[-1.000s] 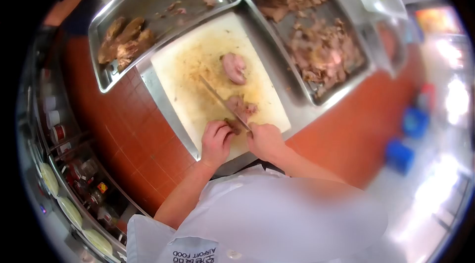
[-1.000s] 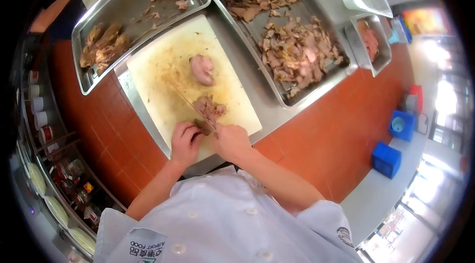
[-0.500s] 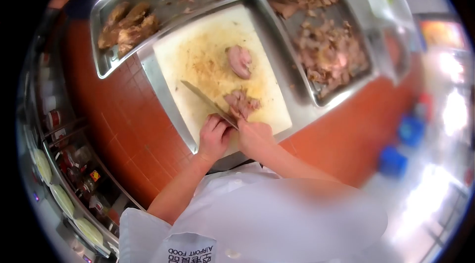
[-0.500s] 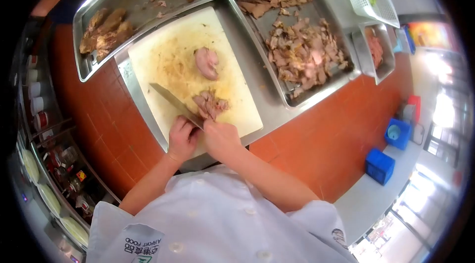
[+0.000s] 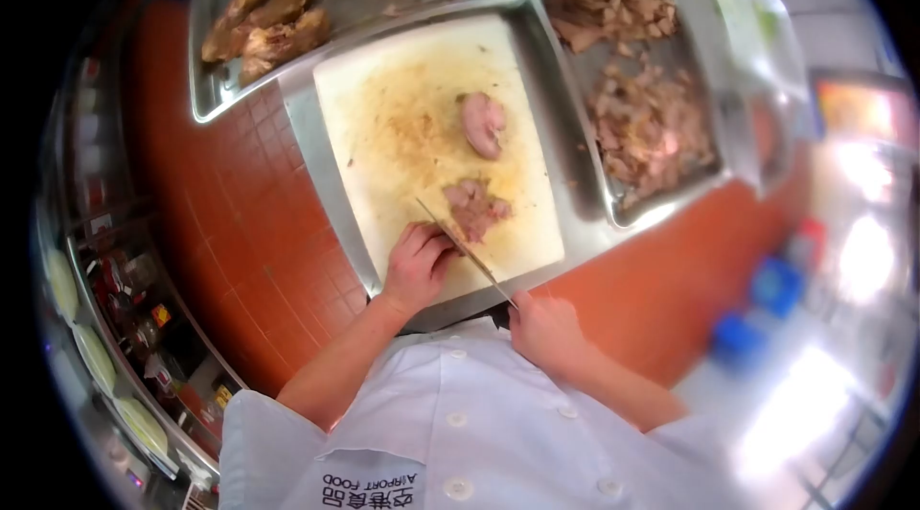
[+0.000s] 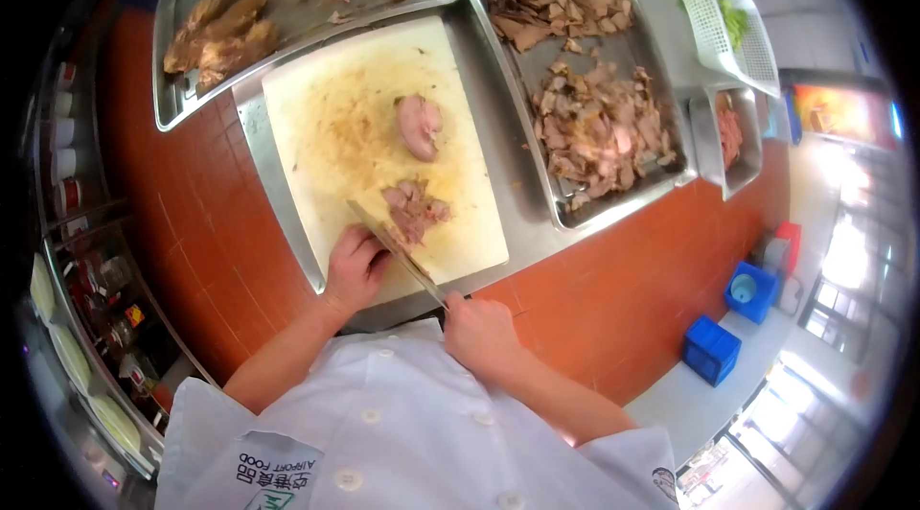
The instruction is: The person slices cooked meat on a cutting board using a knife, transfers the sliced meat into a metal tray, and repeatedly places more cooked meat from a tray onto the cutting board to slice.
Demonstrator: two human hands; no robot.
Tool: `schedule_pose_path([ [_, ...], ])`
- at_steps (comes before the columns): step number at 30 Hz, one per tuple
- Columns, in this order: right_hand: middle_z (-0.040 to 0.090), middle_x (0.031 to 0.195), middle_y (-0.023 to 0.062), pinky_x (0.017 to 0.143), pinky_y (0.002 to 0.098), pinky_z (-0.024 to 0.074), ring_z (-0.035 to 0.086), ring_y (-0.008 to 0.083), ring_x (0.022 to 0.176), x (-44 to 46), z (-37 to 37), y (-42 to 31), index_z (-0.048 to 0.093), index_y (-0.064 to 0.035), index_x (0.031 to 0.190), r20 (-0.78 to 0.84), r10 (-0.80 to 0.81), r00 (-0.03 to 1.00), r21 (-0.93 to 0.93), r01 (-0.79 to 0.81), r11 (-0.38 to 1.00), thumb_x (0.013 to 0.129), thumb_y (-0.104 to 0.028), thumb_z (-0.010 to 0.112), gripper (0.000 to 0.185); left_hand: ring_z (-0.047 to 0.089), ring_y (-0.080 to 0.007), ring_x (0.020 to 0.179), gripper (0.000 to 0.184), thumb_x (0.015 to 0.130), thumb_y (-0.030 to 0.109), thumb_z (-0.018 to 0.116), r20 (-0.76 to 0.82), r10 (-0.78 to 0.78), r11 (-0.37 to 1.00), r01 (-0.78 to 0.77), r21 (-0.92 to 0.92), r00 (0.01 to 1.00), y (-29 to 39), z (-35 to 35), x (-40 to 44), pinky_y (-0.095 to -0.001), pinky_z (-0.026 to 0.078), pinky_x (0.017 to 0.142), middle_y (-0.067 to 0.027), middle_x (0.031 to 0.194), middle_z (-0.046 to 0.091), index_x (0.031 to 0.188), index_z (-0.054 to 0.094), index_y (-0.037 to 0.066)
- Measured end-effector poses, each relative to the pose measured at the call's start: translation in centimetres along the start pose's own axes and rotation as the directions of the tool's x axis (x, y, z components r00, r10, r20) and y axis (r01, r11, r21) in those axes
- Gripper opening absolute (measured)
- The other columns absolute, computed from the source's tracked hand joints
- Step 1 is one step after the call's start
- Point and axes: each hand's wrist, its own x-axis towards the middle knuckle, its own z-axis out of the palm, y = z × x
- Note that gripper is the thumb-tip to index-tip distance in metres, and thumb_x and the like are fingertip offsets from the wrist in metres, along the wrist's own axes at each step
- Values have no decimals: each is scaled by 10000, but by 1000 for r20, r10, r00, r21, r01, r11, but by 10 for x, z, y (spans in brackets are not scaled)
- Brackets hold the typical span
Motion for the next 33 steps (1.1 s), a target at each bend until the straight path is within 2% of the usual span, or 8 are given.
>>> schedule_pose_path([
  [5,693,740,242,680,560,544,689,452,719,86,31,-25,669,-10,1003,-179,-125,976,-39,120,992,924,-110,603,143,646,-367,939,206,751,-22,786,38,-34,999,33,16,999,-1,-3,-2,-441,553,800,-137,1009,664,935,711,33],
  [8,692,737,244,675,559,544,683,461,703,94,19,-20,663,-6,976,-279,-154,948,72,180,981,932,-135,617,145,643,-367,933,192,757,-29,775,29,-30,999,30,13,999,-2,0,-4,-442,551,799,-140,1011,662,925,704,33],
  [11,687,729,240,676,554,542,680,457,699,67,6,-17,664,-8,947,-243,-98,965,81,121,989,938,-167,636,162,641,-376,946,219,755,-33,781,21,-46,999,46,0,999,-4,-2,-9,-450,548,800,-148,1018,659,948,697,27],
  [14,686,721,233,683,557,541,676,453,685,35,-5,-19,667,-13,949,-81,-63,995,18,65,998,940,-182,647,170,641,-374,932,219,754,-31,779,14,-19,1000,19,-4,1000,-3,0,-7,-448,550,799,-142,1016,668,948,698,32],
  [17,691,715,215,658,535,552,698,426,699,9,-6,-12,636,-22,923,-47,-65,997,-17,64,998,914,-130,615,110,644,-370,925,210,756,-23,778,5,-3,1000,3,0,1000,-2,-2,-5,-443,554,802,-136,1012,675,942,701,35],
  [26,689,726,256,687,563,558,687,455,676,95,31,-29,679,-7,912,-227,-146,963,-13,147,989,925,-133,612,143,651,-358,948,213,763,-40,763,32,-22,1000,22,6,999,-1,-5,-9,-434,556,808,-128,1010,676,955,717,37],
  [29,670,694,252,668,563,547,677,453,668,85,24,-16,653,-12,867,-300,-135,944,79,166,983,923,-136,622,139,646,-364,948,208,774,-37,761,14,-32,999,32,-3,999,-2,-2,-8,-444,554,803,-143,1023,675,965,716,33],
  [33,655,677,242,655,569,531,665,451,654,44,6,-20,630,-27,857,-193,-127,973,44,138,990,924,-137,625,129,641,-363,925,213,761,-45,767,-8,-29,1000,29,-8,1000,-4,0,-11,-446,549,797,-128,1007,673,951,711,35],
])
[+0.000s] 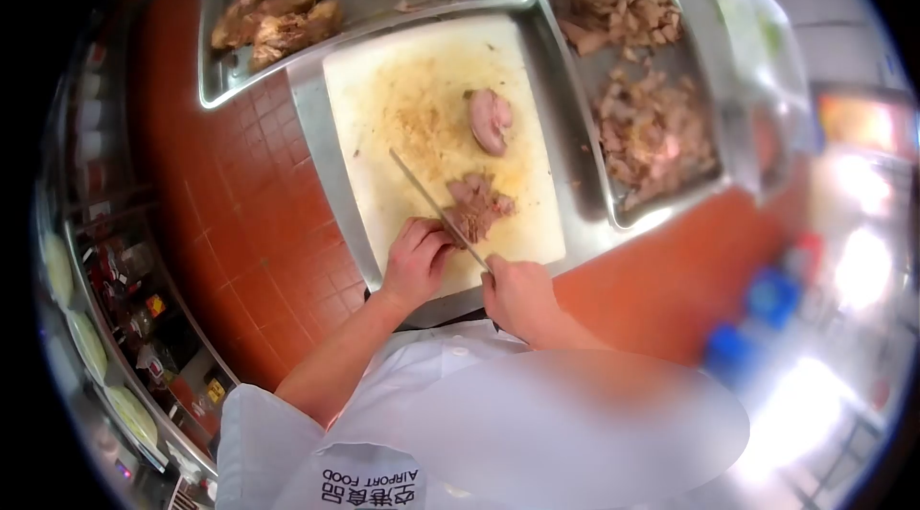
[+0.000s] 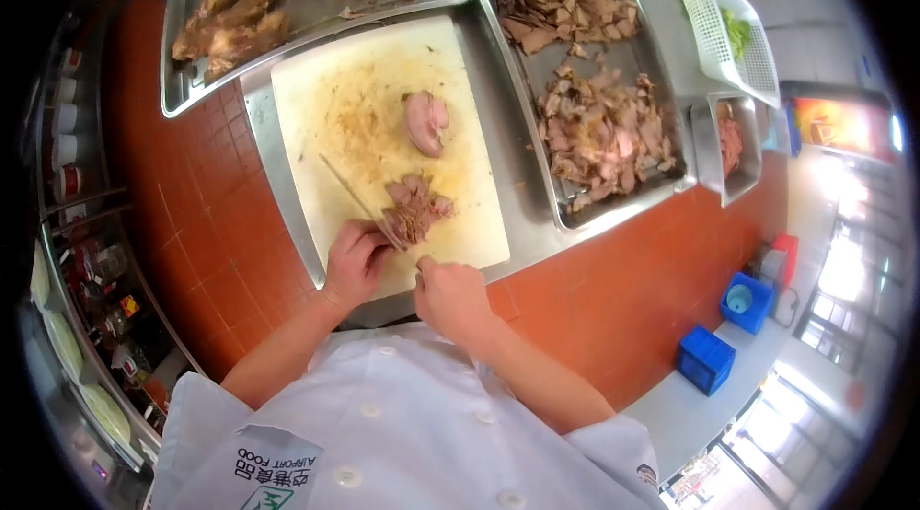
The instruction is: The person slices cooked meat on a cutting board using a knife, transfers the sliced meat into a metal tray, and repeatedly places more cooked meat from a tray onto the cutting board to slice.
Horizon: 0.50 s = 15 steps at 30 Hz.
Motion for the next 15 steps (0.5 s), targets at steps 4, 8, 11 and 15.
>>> schedule_pose_path([
  [4,677,698,226,652,561,536,685,437,681,-36,-10,5,630,-18,898,115,60,992,-85,-51,995,904,-117,618,100,645,-362,936,216,754,-36,776,13,-10,1000,10,16,1000,2,-4,2,-443,551,802,-125,1004,674,945,709,37],
  [8,682,720,238,653,549,554,687,445,688,-30,1,10,633,-23,920,109,39,993,-71,-31,997,907,-115,619,94,649,-362,946,198,755,-34,766,6,-27,1000,27,3,1000,0,-2,4,-437,555,810,-126,1003,674,932,707,32],
  [11,708,753,239,689,537,568,718,426,737,37,29,-3,660,12,975,103,6,995,-101,5,995,873,-115,636,166,651,-360,947,175,765,-35,752,12,-46,999,46,18,999,1,-1,1,-437,556,813,-131,999,672,923,704,24],
  [15,704,749,248,694,537,567,710,438,739,58,24,-3,664,1,957,-53,-14,999,29,15,999,883,-131,649,152,649,-359,942,178,764,-41,752,20,-21,999,20,25,1000,1,-3,1,-440,555,807,-134,995,669,923,698,19],
])
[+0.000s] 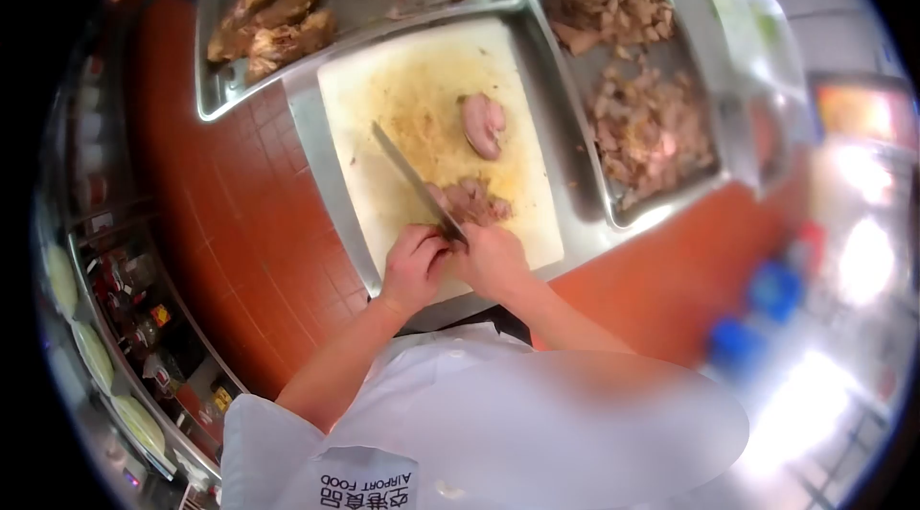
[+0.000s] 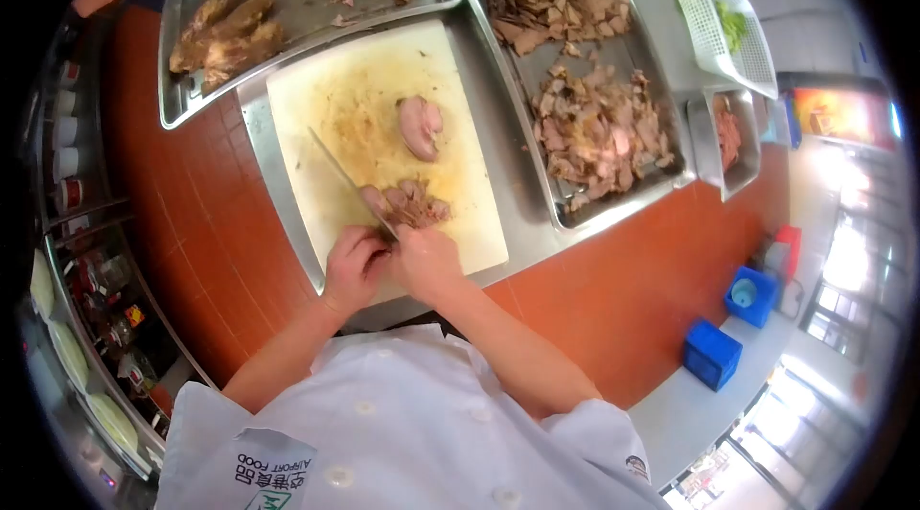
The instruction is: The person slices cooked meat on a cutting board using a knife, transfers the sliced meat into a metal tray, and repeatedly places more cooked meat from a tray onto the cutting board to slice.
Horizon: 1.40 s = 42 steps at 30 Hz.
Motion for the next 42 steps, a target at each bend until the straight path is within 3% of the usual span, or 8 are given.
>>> schedule_pose_path([
  [9,695,722,218,641,538,546,692,441,686,-90,-40,6,642,-7,922,150,20,989,-44,-13,999,906,-134,630,128,645,-362,916,203,749,-50,766,-25,-19,1000,19,-10,1000,0,1,-2,-444,549,782,-136,993,668,924,697,26],
  [14,694,753,236,652,552,551,694,438,707,-50,-12,-1,655,-20,951,169,64,984,-97,-48,994,875,-97,630,111,649,-366,930,196,752,-51,757,-20,-49,999,49,1,999,1,2,-6,-444,554,797,-139,1003,671,925,705,25],
  [16,693,727,229,632,521,559,713,418,712,-17,11,-3,642,2,994,43,-74,996,-109,78,991,803,-113,687,227,650,-368,936,193,755,-53,752,-10,-55,998,55,14,998,0,1,-3,-441,556,802,-141,1009,672,925,706,25],
  [22,675,721,237,646,549,544,678,447,680,-23,-7,4,655,-20,945,-39,-8,999,1,8,1000,904,-124,627,115,650,-358,942,200,761,-68,744,-44,-79,997,79,-12,996,3,2,-9,-431,555,803,-135,1013,671,929,697,28],
  [28,689,710,226,656,546,550,696,431,686,-81,-35,4,649,-27,937,190,41,981,-106,-21,994,901,-122,617,107,652,-353,936,216,762,-74,746,-39,-69,998,68,-6,997,5,1,-6,-429,555,795,-129,1013,674,940,692,36],
  [31,687,705,229,649,541,554,701,427,686,-88,-37,2,639,-27,897,173,72,982,-113,-53,992,885,-121,629,95,655,-351,931,212,763,-74,744,-45,-57,998,57,-9,997,2,0,-5,-429,557,789,-127,1015,675,937,701,38],
  [36,688,736,236,668,548,549,688,441,693,-13,4,-10,654,-21,944,53,-54,997,-72,58,996,889,-111,618,111,658,-349,926,198,768,-74,737,-4,-66,998,66,20,998,2,0,-8,-423,559,783,-131,1016,674,932,708,31],
  [42,674,707,224,661,556,535,671,451,680,-36,-10,1,641,-25,913,4,7,1000,11,-7,1000,913,-137,632,113,647,-351,910,197,751,-69,755,-67,-75,997,73,-36,995,5,1,-11,-432,551,773,-132,988,665,917,690,15],
])
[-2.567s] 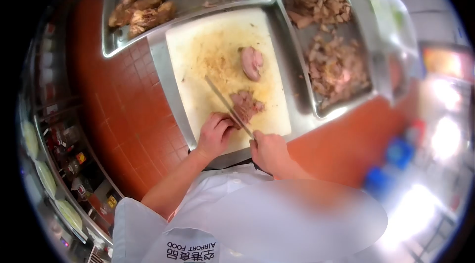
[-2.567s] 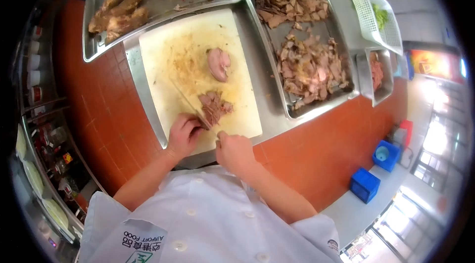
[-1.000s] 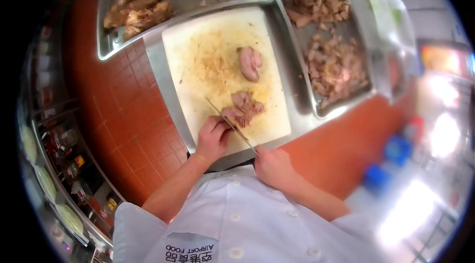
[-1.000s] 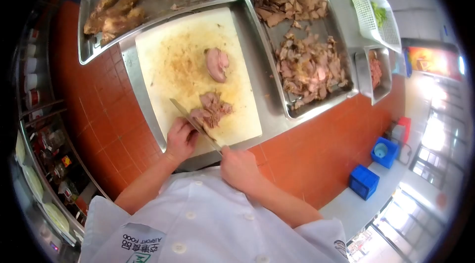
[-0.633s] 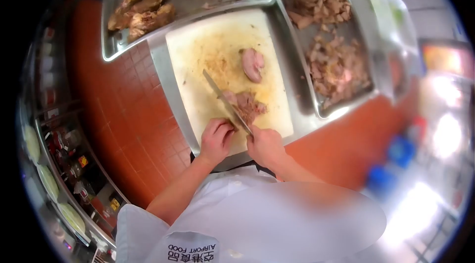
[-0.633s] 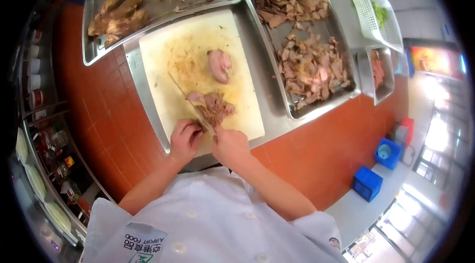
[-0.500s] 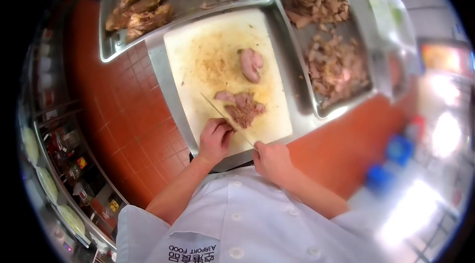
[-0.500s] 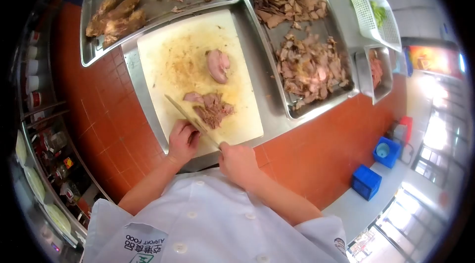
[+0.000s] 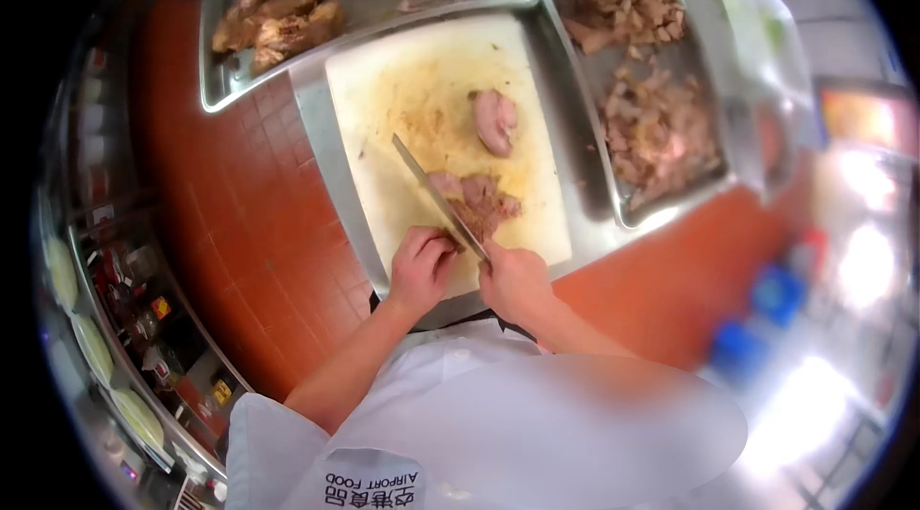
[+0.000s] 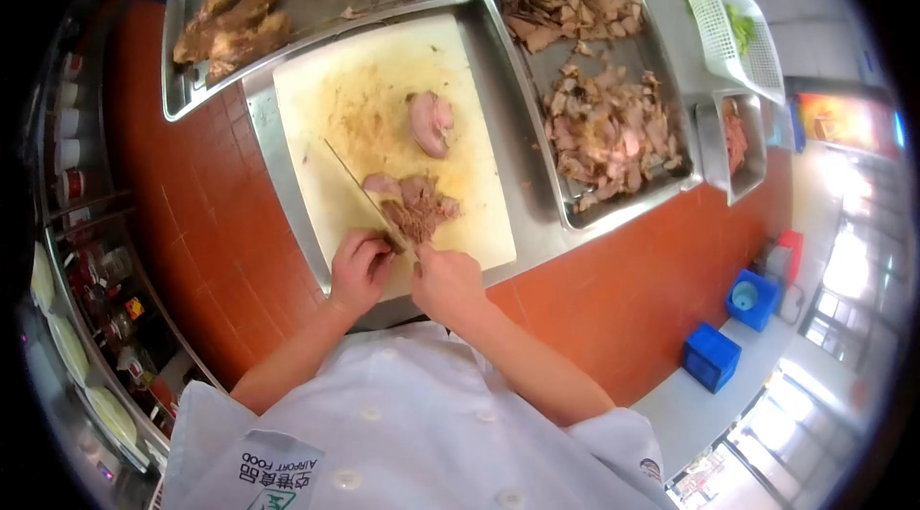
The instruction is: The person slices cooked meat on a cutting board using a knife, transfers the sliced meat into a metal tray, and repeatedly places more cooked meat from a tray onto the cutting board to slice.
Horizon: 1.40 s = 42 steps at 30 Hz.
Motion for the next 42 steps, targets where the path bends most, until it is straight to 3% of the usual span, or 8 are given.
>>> schedule_pose_path([
  [9,666,688,225,651,543,544,674,445,659,-48,-21,-1,637,-36,932,181,75,981,-105,-56,993,911,-130,628,98,647,-350,912,198,751,-75,747,14,50,999,-50,12,999,-3,0,3,-430,552,776,-131,987,668,911,705,34],
  [16,676,728,251,671,548,551,682,454,695,32,20,-8,632,-12,911,-21,-62,998,15,62,998,892,-114,622,104,644,-357,934,149,785,-76,709,68,-6,1000,5,15,998,3,-6,4,-429,550,788,-147,1006,663,904,687,9],
  [22,660,682,240,668,558,545,674,456,672,-21,-15,-8,624,-25,885,78,31,996,-2,-31,1000,932,-141,622,125,638,-359,918,163,792,-89,707,42,-24,1000,25,-2,999,6,-7,1,-427,545,771,-146,995,649,917,666,7],
  [28,673,698,232,626,537,545,678,454,668,-46,-20,-8,617,-23,876,144,21,989,-55,-13,998,919,-120,624,107,643,-358,907,206,765,-101,705,28,-40,999,39,29,999,5,-4,0,-431,547,757,-147,994,650,933,669,13],
  [31,678,712,238,632,532,549,679,454,672,-20,10,-7,624,-21,869,100,2,995,-86,7,996,903,-112,628,97,645,-358,896,207,759,-101,701,15,-43,999,42,33,999,3,-1,-5,-431,549,757,-148,998,651,929,671,13],
  [36,680,732,253,677,549,552,684,458,708,37,29,-15,640,-18,882,-61,-40,997,53,43,998,888,-105,620,89,645,-359,881,192,770,-98,694,3,-56,997,56,51,998,5,0,-5,-422,552,746,-152,1004,651,928,669,10],
  [42,674,720,231,689,573,538,672,461,701,-21,-9,-11,650,-35,915,109,39,993,-23,-37,999,910,-129,620,98,645,-358,878,180,776,-99,705,-16,-95,995,96,10,995,5,0,-8,-419,551,734,-147,1001,655,912,666,12],
])
